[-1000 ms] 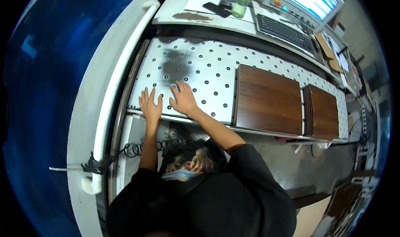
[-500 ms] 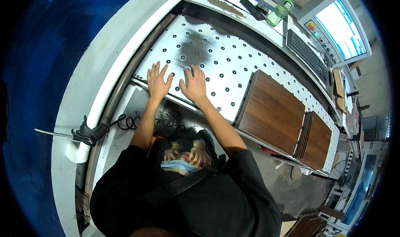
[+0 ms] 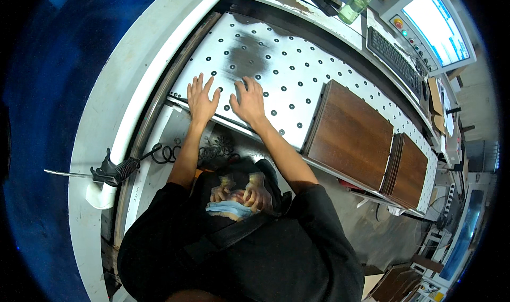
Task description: The person operates a CNC router, placing rectangular wooden panels onto the machine's perforated bed. They use a handheld air nozzle to clear debris from the panels and the bed surface. The person repeatedly positions the panels, cleans them, and stacks the finished pieces on the side.
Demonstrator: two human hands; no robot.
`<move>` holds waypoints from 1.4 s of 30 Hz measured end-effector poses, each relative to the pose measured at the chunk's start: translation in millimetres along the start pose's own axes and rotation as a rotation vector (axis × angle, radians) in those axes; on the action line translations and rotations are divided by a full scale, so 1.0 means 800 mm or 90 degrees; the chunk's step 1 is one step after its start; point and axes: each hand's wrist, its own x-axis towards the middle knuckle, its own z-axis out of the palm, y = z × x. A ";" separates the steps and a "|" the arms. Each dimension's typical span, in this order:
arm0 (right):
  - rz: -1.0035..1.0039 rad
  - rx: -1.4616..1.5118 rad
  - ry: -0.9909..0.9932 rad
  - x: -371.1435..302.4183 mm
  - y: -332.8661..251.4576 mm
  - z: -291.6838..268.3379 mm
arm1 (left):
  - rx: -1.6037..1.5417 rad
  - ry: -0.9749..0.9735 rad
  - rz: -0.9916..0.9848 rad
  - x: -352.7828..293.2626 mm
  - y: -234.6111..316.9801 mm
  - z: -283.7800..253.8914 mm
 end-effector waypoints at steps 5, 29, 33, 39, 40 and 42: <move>0.010 0.017 -0.002 0.009 -0.012 -0.015 | -0.066 -0.051 0.001 -0.019 0.003 -0.020; 0.026 0.007 -0.142 -0.014 0.003 -0.005 | 0.317 0.292 -0.105 -0.143 0.082 -0.364; 0.035 0.040 -0.130 -0.011 0.002 -0.006 | 0.187 0.342 -0.090 -0.124 0.080 -0.349; 0.017 0.017 -0.157 -0.012 0.005 -0.004 | -0.413 -0.116 0.072 -0.112 0.123 -0.317; 0.017 0.011 -0.178 -0.011 0.003 -0.005 | -0.457 -0.387 -0.037 -0.112 0.135 -0.316; 0.006 0.010 -0.165 -0.010 -0.001 -0.006 | -0.409 -0.554 0.108 -0.113 0.152 -0.270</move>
